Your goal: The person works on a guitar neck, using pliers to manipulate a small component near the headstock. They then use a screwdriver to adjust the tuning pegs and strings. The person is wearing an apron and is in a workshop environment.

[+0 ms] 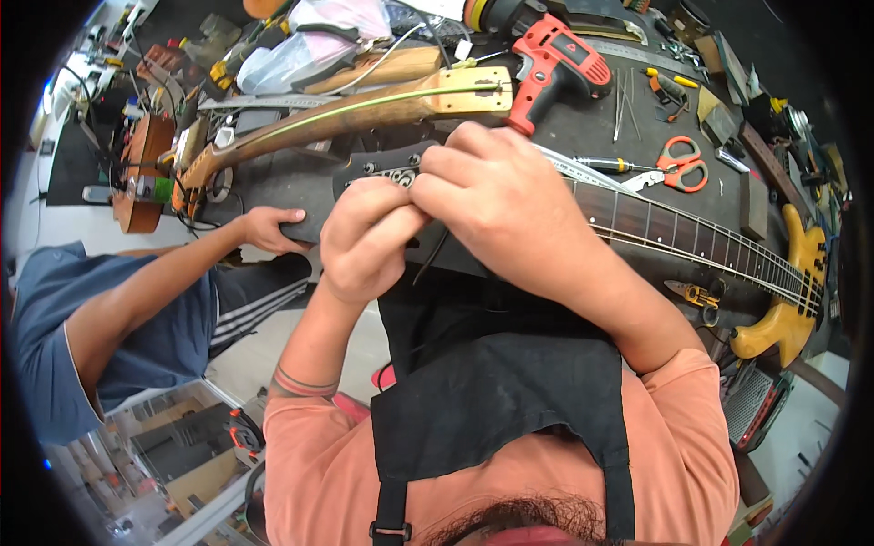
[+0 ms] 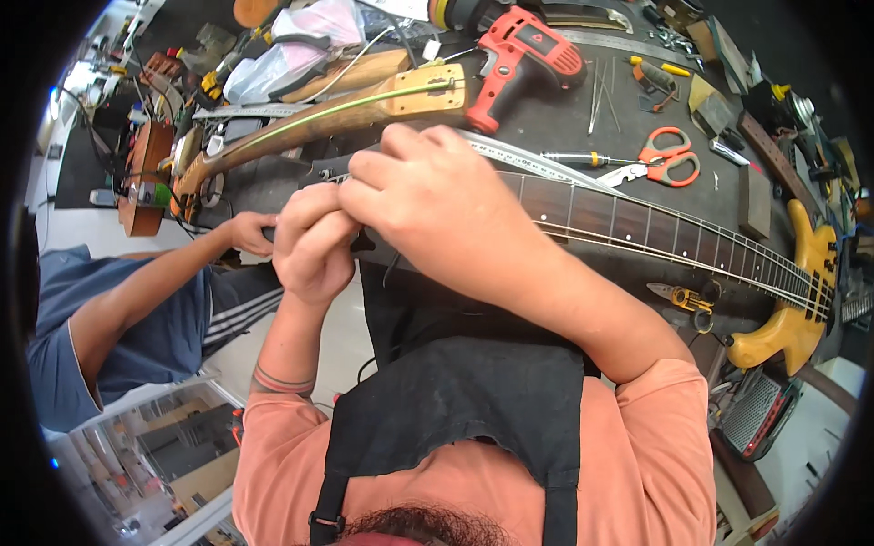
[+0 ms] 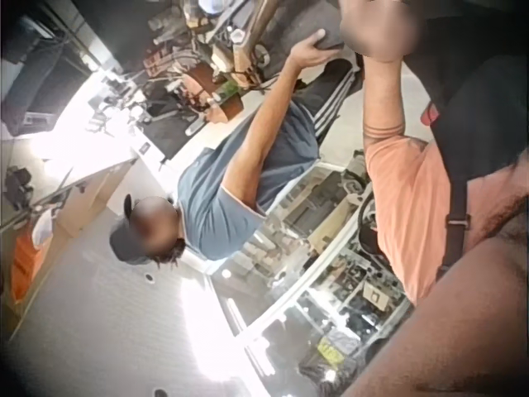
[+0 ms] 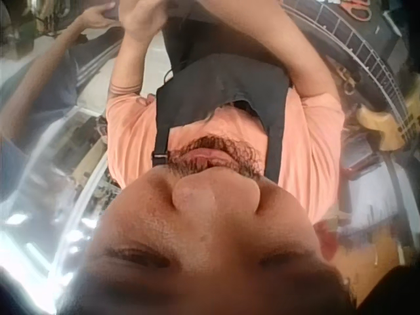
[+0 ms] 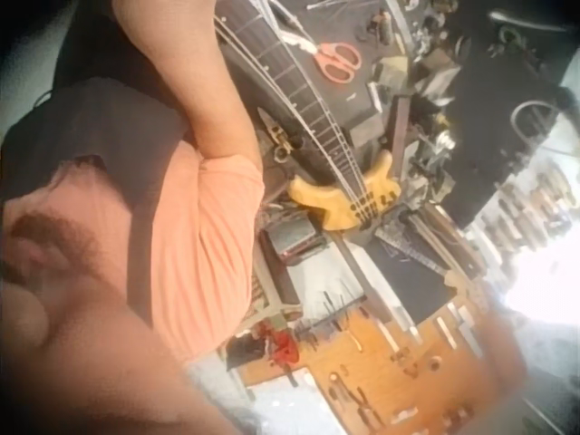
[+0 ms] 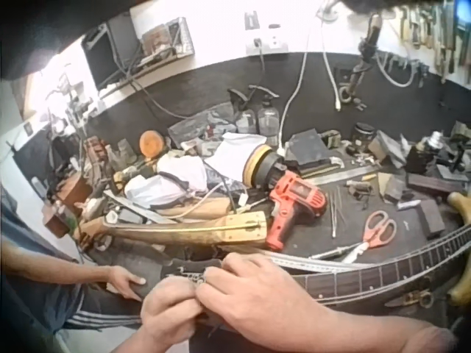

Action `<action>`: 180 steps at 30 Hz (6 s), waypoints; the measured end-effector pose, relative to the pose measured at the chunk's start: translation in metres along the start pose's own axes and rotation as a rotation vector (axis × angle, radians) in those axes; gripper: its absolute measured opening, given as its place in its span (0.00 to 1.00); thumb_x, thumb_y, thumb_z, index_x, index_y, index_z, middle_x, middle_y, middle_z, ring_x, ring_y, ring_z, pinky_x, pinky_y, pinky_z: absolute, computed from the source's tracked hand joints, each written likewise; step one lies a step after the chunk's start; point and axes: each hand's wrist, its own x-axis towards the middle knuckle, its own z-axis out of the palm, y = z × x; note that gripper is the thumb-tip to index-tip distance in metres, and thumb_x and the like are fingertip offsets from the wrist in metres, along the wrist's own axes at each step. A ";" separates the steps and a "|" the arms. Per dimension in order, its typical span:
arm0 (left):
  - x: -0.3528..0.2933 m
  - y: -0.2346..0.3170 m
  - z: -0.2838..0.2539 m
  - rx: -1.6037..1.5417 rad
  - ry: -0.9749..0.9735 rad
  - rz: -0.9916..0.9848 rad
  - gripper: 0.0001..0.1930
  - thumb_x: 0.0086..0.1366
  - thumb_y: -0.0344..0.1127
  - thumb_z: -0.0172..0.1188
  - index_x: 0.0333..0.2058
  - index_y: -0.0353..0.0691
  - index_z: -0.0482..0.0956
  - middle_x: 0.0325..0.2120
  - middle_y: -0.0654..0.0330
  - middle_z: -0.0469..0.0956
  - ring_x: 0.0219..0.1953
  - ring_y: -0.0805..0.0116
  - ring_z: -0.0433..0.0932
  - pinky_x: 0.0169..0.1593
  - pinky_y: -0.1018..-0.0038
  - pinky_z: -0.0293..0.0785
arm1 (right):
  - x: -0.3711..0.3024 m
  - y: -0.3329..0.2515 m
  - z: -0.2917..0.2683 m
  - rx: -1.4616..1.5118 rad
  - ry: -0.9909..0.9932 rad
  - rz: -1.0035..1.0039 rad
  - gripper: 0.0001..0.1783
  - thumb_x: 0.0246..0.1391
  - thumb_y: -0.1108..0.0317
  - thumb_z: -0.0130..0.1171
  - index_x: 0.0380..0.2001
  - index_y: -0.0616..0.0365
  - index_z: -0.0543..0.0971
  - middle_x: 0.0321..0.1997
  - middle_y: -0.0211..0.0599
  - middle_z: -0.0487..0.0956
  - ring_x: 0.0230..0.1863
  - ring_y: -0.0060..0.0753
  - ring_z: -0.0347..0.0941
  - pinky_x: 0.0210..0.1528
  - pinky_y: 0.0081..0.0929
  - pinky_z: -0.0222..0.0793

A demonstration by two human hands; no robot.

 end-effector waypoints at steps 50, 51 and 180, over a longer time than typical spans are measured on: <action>0.073 0.020 -0.017 -0.052 -0.246 -0.510 0.05 0.69 0.23 0.63 0.43 0.31 0.83 0.35 0.50 0.85 0.36 0.51 0.85 0.44 0.63 0.81 | -0.006 0.014 -0.029 0.124 -0.178 0.478 0.10 0.73 0.65 0.59 0.45 0.59 0.85 0.42 0.48 0.87 0.48 0.58 0.84 0.50 0.49 0.79; 0.058 0.023 -0.019 -0.094 -0.183 -0.471 0.05 0.69 0.21 0.63 0.42 0.31 0.82 0.36 0.51 0.85 0.35 0.52 0.84 0.43 0.65 0.81 | -0.006 0.013 -0.029 0.117 -0.178 0.477 0.10 0.73 0.65 0.59 0.45 0.59 0.85 0.42 0.48 0.87 0.48 0.58 0.84 0.50 0.50 0.78; 0.094 -0.011 -0.008 0.183 -0.368 -0.390 0.06 0.68 0.29 0.64 0.40 0.33 0.84 0.32 0.47 0.85 0.39 0.42 0.86 0.47 0.53 0.80 | -0.012 0.012 -0.041 -0.010 -0.391 0.394 0.28 0.54 0.52 0.79 0.48 0.61 0.83 0.40 0.48 0.85 0.43 0.60 0.81 0.47 0.49 0.75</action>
